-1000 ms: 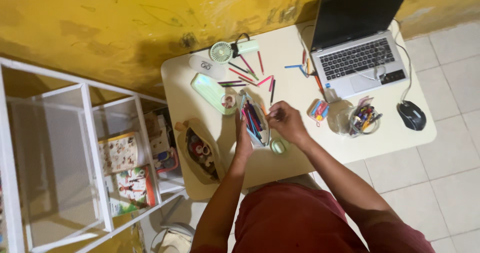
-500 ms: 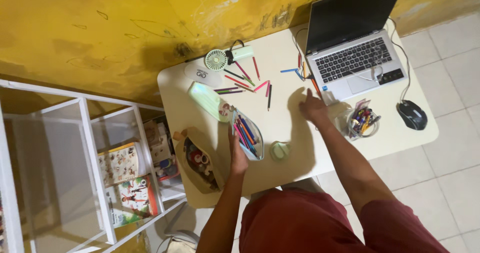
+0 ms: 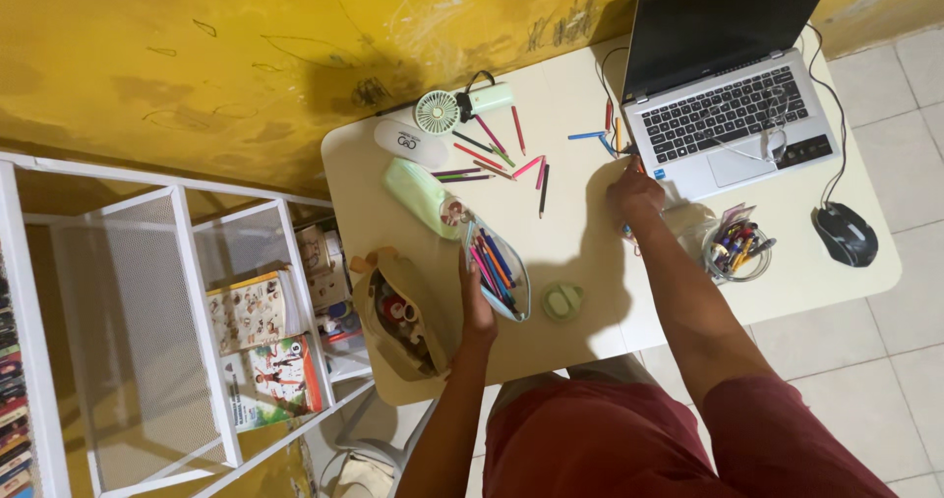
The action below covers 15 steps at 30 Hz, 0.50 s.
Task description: The person organizes a cluttered desk by picking up scattered colored pencils and pens and placing them into a light green pencil case. The person then zips the case closed and moves a small portable fan and a glass jar filled with pens to different positions on the desk.
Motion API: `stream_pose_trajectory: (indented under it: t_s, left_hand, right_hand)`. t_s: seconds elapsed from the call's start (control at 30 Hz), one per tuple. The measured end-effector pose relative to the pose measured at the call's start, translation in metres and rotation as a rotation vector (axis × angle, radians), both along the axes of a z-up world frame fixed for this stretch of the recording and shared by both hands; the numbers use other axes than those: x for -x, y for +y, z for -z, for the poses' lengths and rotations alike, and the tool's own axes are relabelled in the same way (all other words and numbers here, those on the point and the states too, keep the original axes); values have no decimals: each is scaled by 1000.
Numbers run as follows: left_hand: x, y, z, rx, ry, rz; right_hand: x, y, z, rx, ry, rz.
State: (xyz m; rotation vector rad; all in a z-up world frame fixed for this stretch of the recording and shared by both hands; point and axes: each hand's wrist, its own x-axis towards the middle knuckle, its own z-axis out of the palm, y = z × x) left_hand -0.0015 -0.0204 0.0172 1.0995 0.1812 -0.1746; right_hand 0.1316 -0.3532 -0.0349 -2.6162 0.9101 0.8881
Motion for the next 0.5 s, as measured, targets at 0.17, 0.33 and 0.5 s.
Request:
stream_pose_trajectory:
  t_s: [0.17, 0.33, 0.5]
  left_hand:
    - [-4, -3, -14, 47, -18, 5]
    - [-6, -2, -22, 64, -48, -1]
    - [-7, 0, -22, 5, -66, -13]
  right_hand:
    - [-1, -8, 1, -68, -154, 134]
    - [9, -1, 23, -4, -188, -18]
    - [25, 12, 44, 322, -335, -318]
